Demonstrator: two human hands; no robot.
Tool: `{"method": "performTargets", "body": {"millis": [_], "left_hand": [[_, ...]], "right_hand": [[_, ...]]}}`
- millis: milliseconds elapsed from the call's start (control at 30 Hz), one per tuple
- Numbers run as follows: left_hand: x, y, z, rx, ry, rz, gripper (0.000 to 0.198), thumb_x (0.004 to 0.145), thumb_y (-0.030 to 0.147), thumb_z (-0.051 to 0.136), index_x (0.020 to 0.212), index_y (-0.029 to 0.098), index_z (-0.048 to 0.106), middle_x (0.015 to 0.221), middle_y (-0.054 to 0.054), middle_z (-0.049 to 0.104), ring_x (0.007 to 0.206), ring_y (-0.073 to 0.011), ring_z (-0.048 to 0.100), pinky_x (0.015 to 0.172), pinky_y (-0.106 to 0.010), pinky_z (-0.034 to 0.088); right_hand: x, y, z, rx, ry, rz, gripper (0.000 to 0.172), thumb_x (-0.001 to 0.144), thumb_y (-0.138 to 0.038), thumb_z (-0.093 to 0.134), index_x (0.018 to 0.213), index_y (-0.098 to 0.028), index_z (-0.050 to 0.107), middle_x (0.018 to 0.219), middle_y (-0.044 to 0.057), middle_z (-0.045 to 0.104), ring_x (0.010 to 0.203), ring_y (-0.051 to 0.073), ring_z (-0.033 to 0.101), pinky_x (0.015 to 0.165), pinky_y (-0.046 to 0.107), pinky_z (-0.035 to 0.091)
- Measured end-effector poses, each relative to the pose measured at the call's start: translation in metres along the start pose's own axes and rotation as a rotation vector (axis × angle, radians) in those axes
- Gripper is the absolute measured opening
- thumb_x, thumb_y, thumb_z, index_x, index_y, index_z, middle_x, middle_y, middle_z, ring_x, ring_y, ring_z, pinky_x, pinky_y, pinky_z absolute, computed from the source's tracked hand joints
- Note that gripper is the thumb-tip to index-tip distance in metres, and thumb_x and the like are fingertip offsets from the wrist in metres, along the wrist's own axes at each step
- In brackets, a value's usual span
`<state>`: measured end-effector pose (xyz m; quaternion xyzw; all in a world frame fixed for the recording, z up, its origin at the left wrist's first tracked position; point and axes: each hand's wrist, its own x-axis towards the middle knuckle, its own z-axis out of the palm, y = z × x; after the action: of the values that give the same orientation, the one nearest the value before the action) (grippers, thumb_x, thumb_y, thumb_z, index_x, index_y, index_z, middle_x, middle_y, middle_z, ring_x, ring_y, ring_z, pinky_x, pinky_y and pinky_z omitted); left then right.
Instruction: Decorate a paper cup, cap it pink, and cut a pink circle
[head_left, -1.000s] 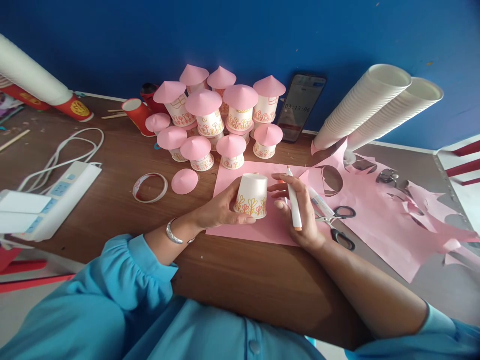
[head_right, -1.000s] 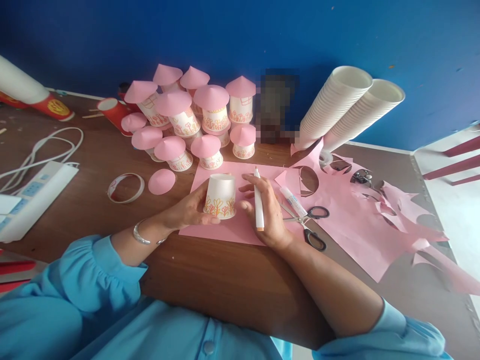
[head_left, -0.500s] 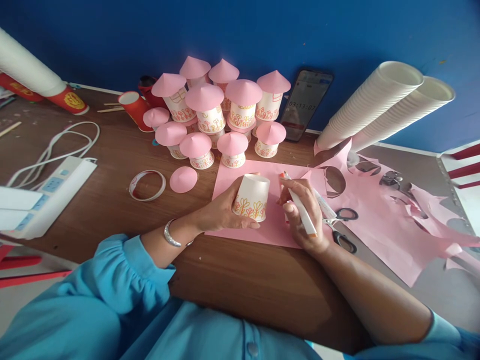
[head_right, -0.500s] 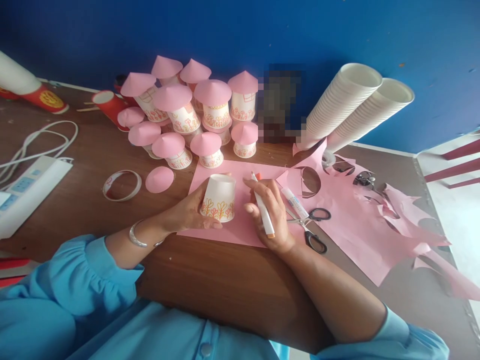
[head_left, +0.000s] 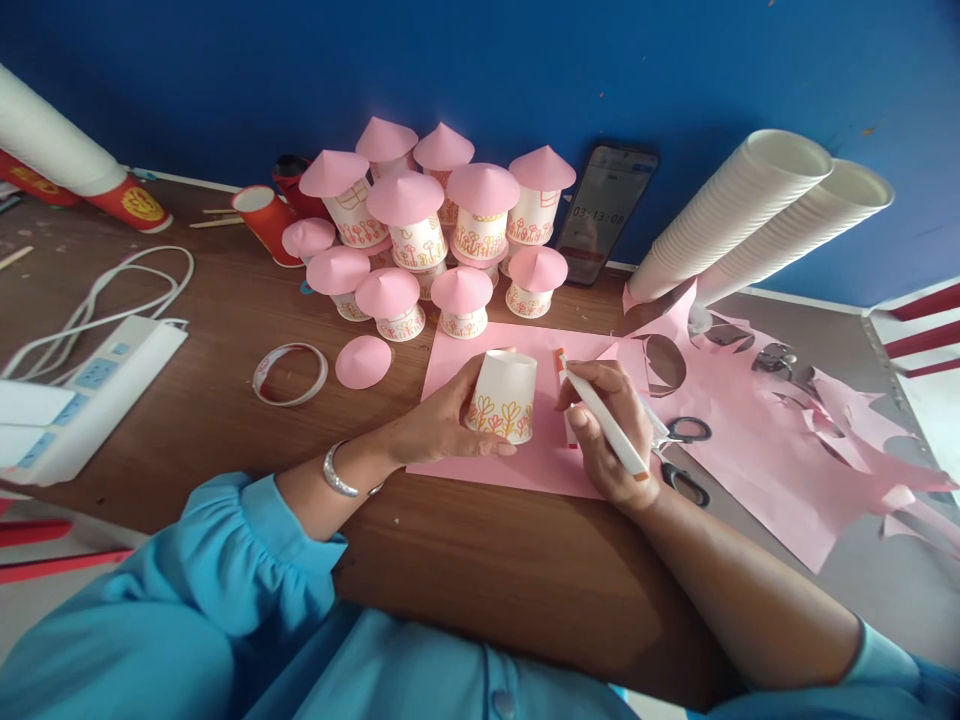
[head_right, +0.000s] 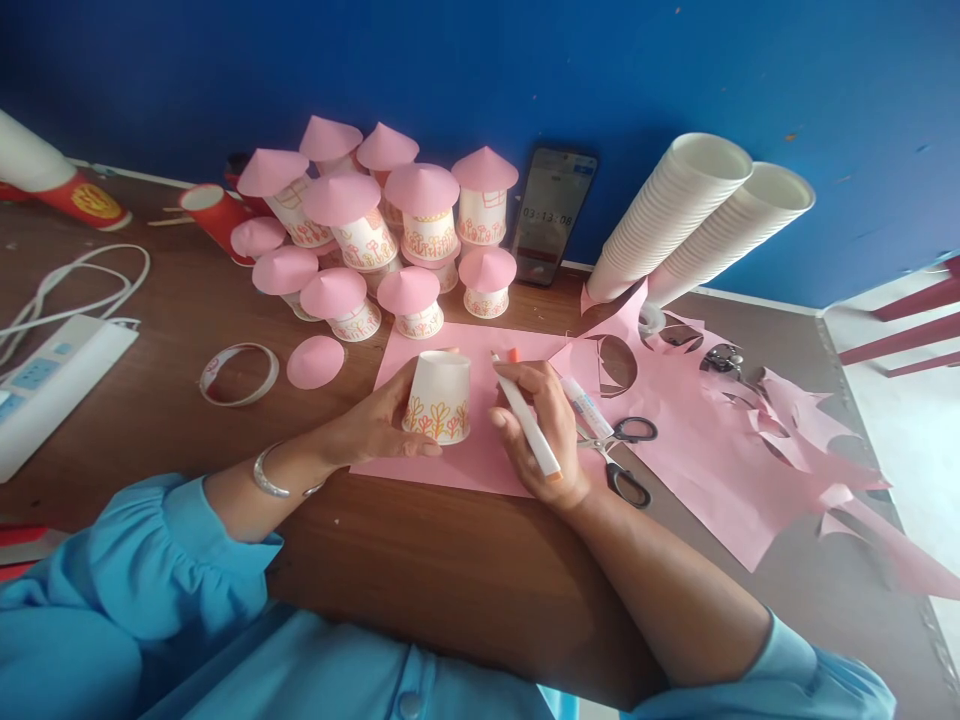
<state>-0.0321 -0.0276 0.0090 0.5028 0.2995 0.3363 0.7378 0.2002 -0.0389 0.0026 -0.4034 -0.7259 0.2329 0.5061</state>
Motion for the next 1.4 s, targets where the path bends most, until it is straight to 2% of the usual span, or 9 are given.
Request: {"method": "performTargets", "body": {"millis": [133,300,367,500,600,733,1033,1133,1400], "left_hand": [[-0.002,0.003,0.001,-0.012,-0.02,-0.039,0.094,0.072,0.024,0.09,0.149,0.033,0.037,0.125,-0.007,0.057,0.11,-0.0241,0.063,0.093,-0.04,0.056],[-0.004,0.004,0.002,0.016,0.005,-0.064,0.098,0.072,0.025,0.09,0.152,0.036,0.034,0.125,-0.006,0.056,0.113,-0.0241,0.06,0.094,-0.04,0.054],[-0.003,0.001,0.002,0.036,0.002,-0.06,0.1,0.072,0.027,0.091,0.153,0.036,0.032,0.127,-0.007,0.056,0.115,-0.0257,0.06,0.093,-0.041,0.055],[-0.001,-0.002,0.002,0.14,0.023,-0.014,0.102,0.069,0.029,0.093,0.153,0.034,0.035,0.137,-0.01,0.055,0.122,-0.0301,0.057,0.095,-0.043,0.054],[0.0,-0.002,0.0,0.118,0.015,-0.017,0.102,0.07,0.03,0.092,0.154,0.034,0.034,0.137,-0.011,0.056,0.122,-0.0312,0.058,0.096,-0.045,0.054],[0.001,0.0,-0.003,0.02,0.031,-0.054,0.097,0.072,0.031,0.091,0.152,0.034,0.038,0.144,-0.012,0.053,0.131,-0.0331,0.055,0.103,-0.047,0.052],[0.001,-0.003,-0.007,0.021,0.018,-0.078,0.097,0.072,0.028,0.091,0.153,0.033,0.037,0.148,-0.012,0.053,0.136,-0.0347,0.053,0.108,-0.05,0.049],[0.001,-0.002,-0.006,0.048,0.01,-0.067,0.099,0.072,0.029,0.091,0.154,0.033,0.036,0.15,-0.012,0.051,0.139,-0.0356,0.05,0.109,-0.049,0.048],[0.0,0.002,0.001,0.221,0.019,-0.044,0.11,0.068,0.035,0.093,0.158,0.034,0.03,0.142,-0.013,0.054,0.127,-0.0348,0.056,0.096,-0.046,0.055]], "right_hand": [[-0.001,0.001,0.001,0.119,0.009,0.087,0.034,0.101,-0.052,0.059,0.118,-0.023,0.06,0.089,0.004,0.064,0.079,0.021,0.061,0.072,0.039,0.05],[-0.004,-0.003,0.0,0.213,0.058,0.15,0.021,0.101,-0.036,0.063,0.116,-0.023,0.058,0.091,0.003,0.065,0.077,0.019,0.064,0.071,0.036,0.051],[-0.005,-0.008,-0.001,0.182,0.041,0.086,0.018,0.1,-0.031,0.062,0.116,-0.023,0.058,0.094,0.004,0.065,0.08,0.02,0.065,0.071,0.036,0.052],[-0.003,-0.017,-0.002,0.07,-0.044,-0.169,0.021,0.097,-0.022,0.062,0.118,-0.022,0.058,0.091,0.005,0.066,0.083,0.021,0.066,0.074,0.038,0.054],[-0.001,-0.018,-0.001,0.021,-0.048,-0.246,0.023,0.099,-0.026,0.062,0.122,-0.021,0.057,0.087,0.005,0.066,0.083,0.022,0.066,0.075,0.038,0.054],[-0.002,-0.011,0.001,0.064,0.003,-0.164,0.026,0.102,-0.037,0.061,0.123,-0.023,0.058,0.087,0.005,0.067,0.087,0.023,0.064,0.079,0.039,0.054],[-0.001,-0.015,0.0,0.058,-0.015,-0.187,0.025,0.101,-0.032,0.061,0.123,-0.021,0.057,0.092,0.006,0.066,0.082,0.02,0.064,0.072,0.035,0.054],[-0.002,-0.016,0.001,0.034,-0.021,-0.194,0.025,0.101,-0.033,0.061,0.123,-0.022,0.057,0.092,0.006,0.067,0.083,0.021,0.066,0.075,0.038,0.055],[-0.003,-0.016,0.001,-0.027,-0.03,-0.236,0.024,0.103,-0.037,0.058,0.121,-0.022,0.056,0.084,0.003,0.065,0.072,0.02,0.064,0.072,0.04,0.054]]}}
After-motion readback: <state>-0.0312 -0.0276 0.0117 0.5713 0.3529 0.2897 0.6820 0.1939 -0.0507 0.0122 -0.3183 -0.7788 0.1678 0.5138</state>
